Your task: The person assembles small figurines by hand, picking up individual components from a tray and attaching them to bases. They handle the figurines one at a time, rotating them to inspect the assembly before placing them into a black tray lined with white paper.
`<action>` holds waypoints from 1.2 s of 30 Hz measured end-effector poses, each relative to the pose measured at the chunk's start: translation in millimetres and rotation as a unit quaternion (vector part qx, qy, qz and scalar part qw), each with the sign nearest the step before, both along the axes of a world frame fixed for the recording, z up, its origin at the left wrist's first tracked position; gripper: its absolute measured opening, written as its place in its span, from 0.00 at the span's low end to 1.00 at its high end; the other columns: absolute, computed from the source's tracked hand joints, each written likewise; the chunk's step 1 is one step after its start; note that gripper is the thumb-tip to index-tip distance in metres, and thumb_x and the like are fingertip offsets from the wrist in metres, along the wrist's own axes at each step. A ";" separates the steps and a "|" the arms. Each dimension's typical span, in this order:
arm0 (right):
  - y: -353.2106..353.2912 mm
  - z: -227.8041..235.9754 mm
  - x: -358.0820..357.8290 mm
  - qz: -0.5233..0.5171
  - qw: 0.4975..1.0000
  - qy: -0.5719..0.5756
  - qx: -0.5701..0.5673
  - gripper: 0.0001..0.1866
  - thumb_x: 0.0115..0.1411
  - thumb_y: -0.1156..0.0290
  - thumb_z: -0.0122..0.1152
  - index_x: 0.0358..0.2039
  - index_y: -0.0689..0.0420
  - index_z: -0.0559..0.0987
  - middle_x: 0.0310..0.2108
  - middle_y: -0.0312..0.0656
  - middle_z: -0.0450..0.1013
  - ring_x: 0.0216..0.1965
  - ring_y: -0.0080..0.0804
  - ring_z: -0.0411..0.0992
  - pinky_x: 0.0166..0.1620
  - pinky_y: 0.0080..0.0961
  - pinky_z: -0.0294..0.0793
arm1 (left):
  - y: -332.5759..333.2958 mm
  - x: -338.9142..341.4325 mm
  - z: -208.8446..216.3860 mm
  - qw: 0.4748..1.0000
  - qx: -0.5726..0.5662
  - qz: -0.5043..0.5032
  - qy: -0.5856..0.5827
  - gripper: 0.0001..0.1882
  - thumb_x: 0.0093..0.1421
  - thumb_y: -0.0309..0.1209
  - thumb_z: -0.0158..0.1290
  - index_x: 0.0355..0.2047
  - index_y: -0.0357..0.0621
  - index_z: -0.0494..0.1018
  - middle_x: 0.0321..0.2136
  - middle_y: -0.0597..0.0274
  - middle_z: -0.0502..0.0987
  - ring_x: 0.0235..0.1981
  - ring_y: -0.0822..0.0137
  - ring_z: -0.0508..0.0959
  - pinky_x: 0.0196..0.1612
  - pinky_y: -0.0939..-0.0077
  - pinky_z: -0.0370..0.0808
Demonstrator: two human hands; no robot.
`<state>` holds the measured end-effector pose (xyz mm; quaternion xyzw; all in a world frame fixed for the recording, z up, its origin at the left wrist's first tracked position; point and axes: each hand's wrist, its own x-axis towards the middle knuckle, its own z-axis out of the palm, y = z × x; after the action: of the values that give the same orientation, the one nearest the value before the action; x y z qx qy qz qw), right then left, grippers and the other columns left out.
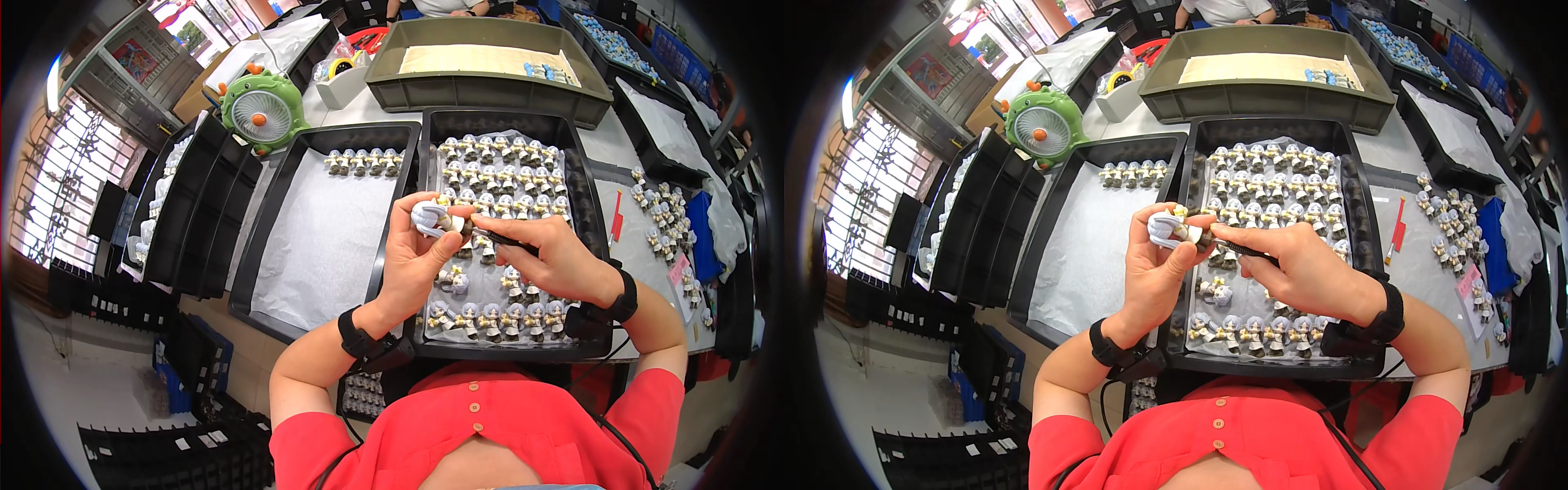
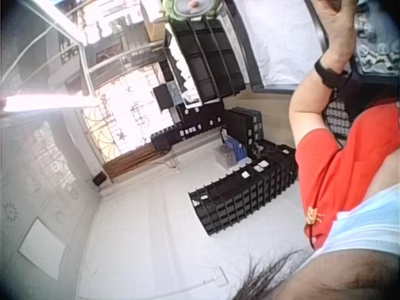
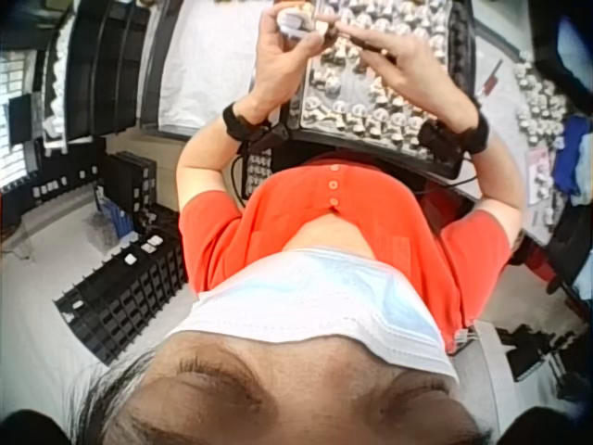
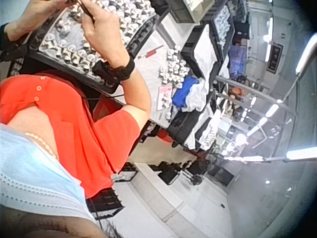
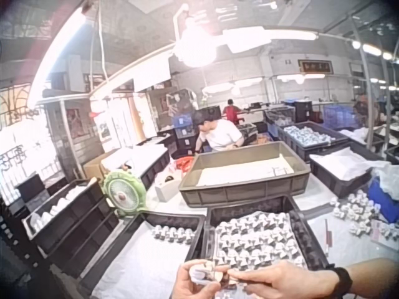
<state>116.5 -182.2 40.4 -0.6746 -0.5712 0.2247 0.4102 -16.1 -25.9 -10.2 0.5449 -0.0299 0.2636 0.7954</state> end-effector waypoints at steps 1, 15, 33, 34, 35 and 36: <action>-0.3 3.2 -0.7 -0.005 1.000 0.017 -0.018 0.24 0.54 0.79 0.53 0.54 0.54 0.71 0.25 0.47 0.76 0.21 0.30 0.74 0.28 0.23 0.72 | 0.3 0.0 -0.7 1.000 -0.004 -0.002 -0.002 0.24 0.59 0.23 0.52 0.51 0.46 0.54 0.47 0.54 0.71 0.48 0.69 0.72 0.52 0.72 0.71; -0.4 0.0 -2.7 -0.011 1.000 0.005 0.018 0.22 0.55 0.79 0.52 0.53 0.55 0.72 0.23 0.47 0.75 0.24 0.31 0.76 0.30 0.23 0.73 | 2.2 -0.3 -2.6 0.999 0.041 0.021 0.002 0.26 0.58 0.31 0.55 0.53 0.49 0.55 0.49 0.52 0.71 0.49 0.63 0.73 0.53 0.65 0.72; 18.7 5.2 1.2 -0.038 0.951 0.306 -0.027 0.11 0.62 0.65 0.51 0.39 0.60 0.73 0.25 0.36 0.73 0.17 0.13 0.65 0.17 0.11 0.60 | 2.0 -3.0 -4.2 1.000 0.015 -0.014 0.021 0.20 0.61 0.29 0.51 0.50 0.50 0.56 0.52 0.50 0.69 0.52 0.62 0.71 0.53 0.68 0.69; 13.0 5.6 10.0 -0.045 0.945 0.322 -0.036 0.12 0.62 0.65 0.50 0.38 0.60 0.73 0.25 0.36 0.73 0.16 0.13 0.65 0.17 0.11 0.60 | 1.0 -2.4 -3.1 1.000 -0.007 -0.021 0.019 0.19 0.62 0.29 0.50 0.50 0.50 0.56 0.52 0.50 0.69 0.52 0.61 0.71 0.53 0.68 0.70; 2.4 13.9 17.3 -0.067 0.949 0.308 -0.021 0.12 0.62 0.64 0.49 0.38 0.60 0.73 0.24 0.36 0.73 0.13 0.13 0.62 0.16 0.11 0.60 | 0.2 -1.9 -1.9 0.999 -0.031 -0.028 0.015 0.19 0.62 0.29 0.49 0.51 0.50 0.56 0.52 0.49 0.69 0.52 0.59 0.71 0.53 0.68 0.70; -9.0 16.9 29.4 -0.122 0.944 0.306 -0.011 0.11 0.62 0.65 0.51 0.37 0.59 0.73 0.23 0.36 0.72 0.13 0.12 0.61 0.15 0.10 0.57 | 0.4 -1.2 -0.2 0.998 -0.052 -0.030 0.029 0.19 0.62 0.29 0.49 0.51 0.50 0.55 0.52 0.49 0.68 0.52 0.58 0.71 0.53 0.67 0.70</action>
<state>145.9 -191.3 57.2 -0.6424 -0.3285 0.3750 0.5821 -17.3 -25.5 -10.3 0.5093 -0.0100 0.2250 0.8306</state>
